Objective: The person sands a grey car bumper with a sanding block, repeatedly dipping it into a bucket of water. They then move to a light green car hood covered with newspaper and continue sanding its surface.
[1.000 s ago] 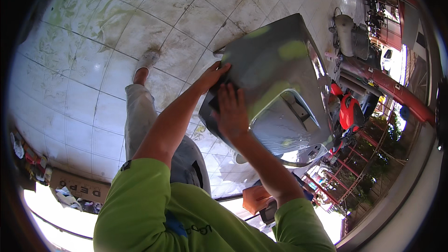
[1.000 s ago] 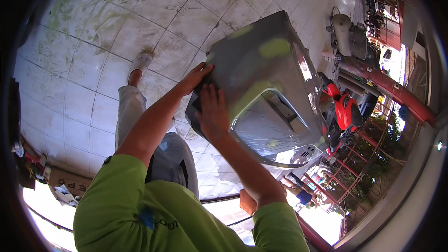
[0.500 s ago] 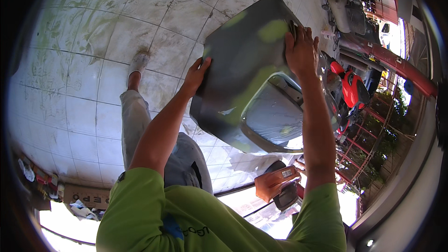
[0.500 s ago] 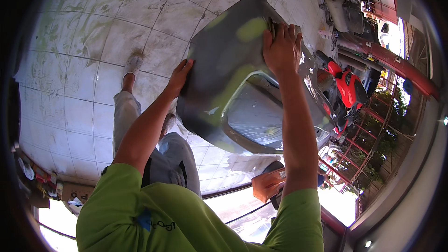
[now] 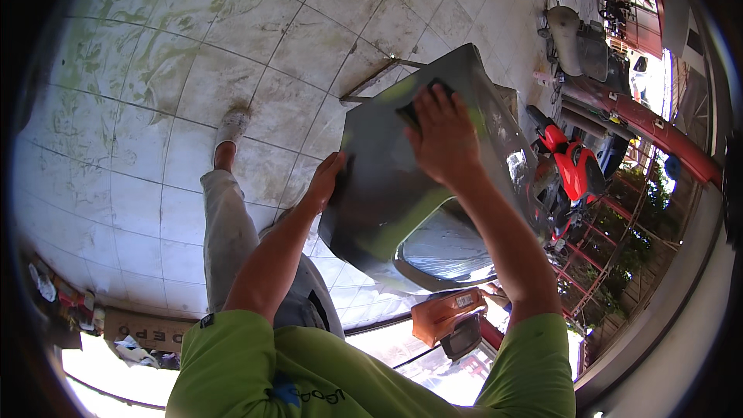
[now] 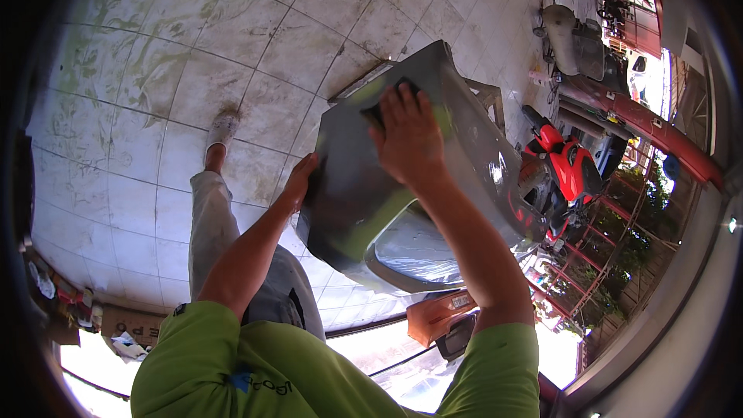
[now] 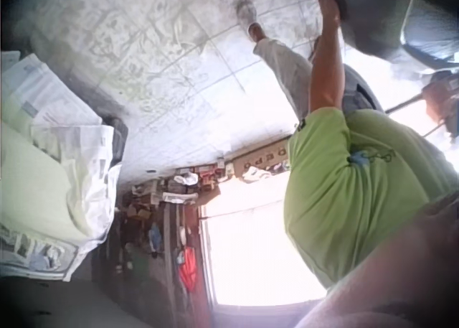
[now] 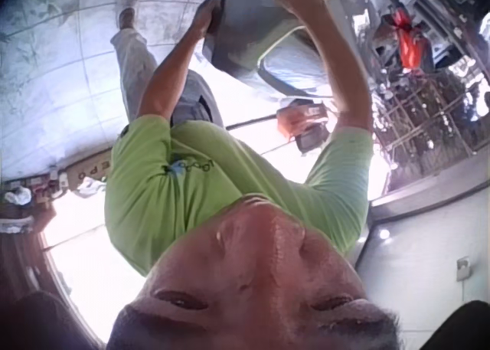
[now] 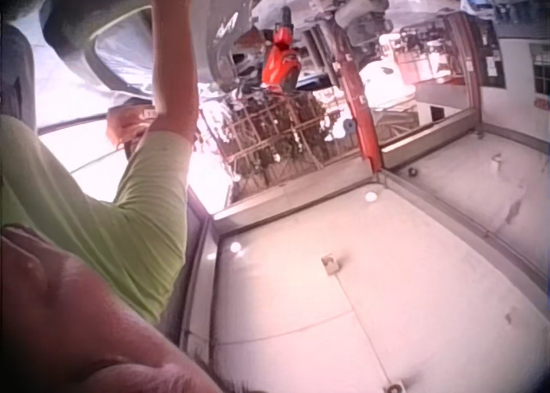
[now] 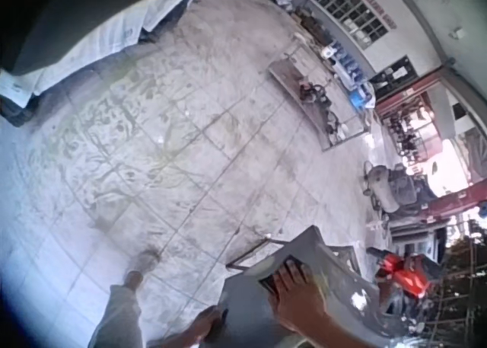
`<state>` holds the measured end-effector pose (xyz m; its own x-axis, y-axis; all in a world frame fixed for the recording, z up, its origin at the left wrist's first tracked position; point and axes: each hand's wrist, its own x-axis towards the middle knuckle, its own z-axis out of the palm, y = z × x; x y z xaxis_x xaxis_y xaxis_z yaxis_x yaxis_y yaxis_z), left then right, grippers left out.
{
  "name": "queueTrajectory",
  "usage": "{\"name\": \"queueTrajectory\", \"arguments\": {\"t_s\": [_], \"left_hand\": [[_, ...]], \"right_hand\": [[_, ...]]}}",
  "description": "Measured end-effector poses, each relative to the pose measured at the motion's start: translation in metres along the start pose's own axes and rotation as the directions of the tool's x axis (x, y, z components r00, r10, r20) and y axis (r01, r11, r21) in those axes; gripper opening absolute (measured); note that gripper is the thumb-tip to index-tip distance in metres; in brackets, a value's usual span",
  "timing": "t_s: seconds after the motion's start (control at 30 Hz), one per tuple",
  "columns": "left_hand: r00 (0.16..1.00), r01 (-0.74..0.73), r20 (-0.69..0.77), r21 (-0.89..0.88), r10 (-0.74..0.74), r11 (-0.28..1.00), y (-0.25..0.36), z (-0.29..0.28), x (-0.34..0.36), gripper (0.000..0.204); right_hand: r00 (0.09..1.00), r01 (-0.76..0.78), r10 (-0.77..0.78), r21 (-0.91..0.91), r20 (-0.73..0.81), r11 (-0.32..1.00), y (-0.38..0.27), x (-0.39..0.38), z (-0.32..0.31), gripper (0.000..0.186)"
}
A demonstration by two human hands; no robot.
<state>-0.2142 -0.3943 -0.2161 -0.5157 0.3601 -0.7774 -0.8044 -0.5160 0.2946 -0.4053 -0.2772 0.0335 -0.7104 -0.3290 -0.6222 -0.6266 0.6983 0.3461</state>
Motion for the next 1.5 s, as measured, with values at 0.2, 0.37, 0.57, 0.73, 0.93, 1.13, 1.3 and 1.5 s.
{"name": "queueTrajectory", "arguments": {"t_s": [0.2, 0.37, 0.57, 0.73, 0.93, 1.13, 1.3, 1.5], "left_hand": [[0.983, 0.175, 0.06, -0.024, -0.173, 0.984, 0.008, -0.001, 0.014, 0.083], [0.978, 0.203, 0.065, -0.059, -0.199, 0.977, 0.042, 0.019, -0.015, 0.065], [0.977, 0.205, 0.069, -0.032, -0.203, 0.978, 0.074, 0.053, -0.006, 0.074], [0.985, 0.154, 0.091, -0.057, -0.149, 0.986, 0.073, 0.026, 0.033, 0.063], [0.969, 0.173, 0.188, -0.041, -0.162, 0.984, 0.064, 0.032, 0.035, 0.06], [0.967, 0.222, 0.121, 0.039, -0.225, 0.974, 0.061, 0.075, 0.004, 0.076], [0.971, 0.124, 0.192, 0.119, -0.145, 0.985, 0.063, 0.053, 0.024, 0.077], [0.973, 0.085, 0.202, 0.153, -0.115, 0.985, 0.052, 0.045, 0.016, 0.07]], "right_hand": [[0.963, -0.243, 0.263, -0.228, 0.061, 0.943, -0.019, 0.071, 0.011, 0.066], [0.99, 0.06, -0.065, 0.038, 0.127, 0.997, -0.043, 0.012, 0.021, 0.057], [0.914, -0.401, 0.401, -0.005, 0.061, 0.916, 0.09, 0.081, 0.018, 0.059], [0.952, -0.246, 0.253, -0.064, 0.169, 0.967, -0.009, 0.054, -0.007, 0.075], [0.99, -0.043, 0.087, 0.362, -0.107, 0.931, -0.078, -0.075, 0.057, 0.068], [0.721, -0.625, 0.689, 0.362, -0.072, 0.692, 0.071, 0.004, 0.011, 0.066], [0.611, -0.552, 0.682, 0.401, -0.402, 0.731, 0.014, -0.084, 0.048, 0.068], [-0.036, -0.653, 0.986, 0.742, 0.166, -0.149, 0.069, -0.32, 0.202, 0.069]]}}
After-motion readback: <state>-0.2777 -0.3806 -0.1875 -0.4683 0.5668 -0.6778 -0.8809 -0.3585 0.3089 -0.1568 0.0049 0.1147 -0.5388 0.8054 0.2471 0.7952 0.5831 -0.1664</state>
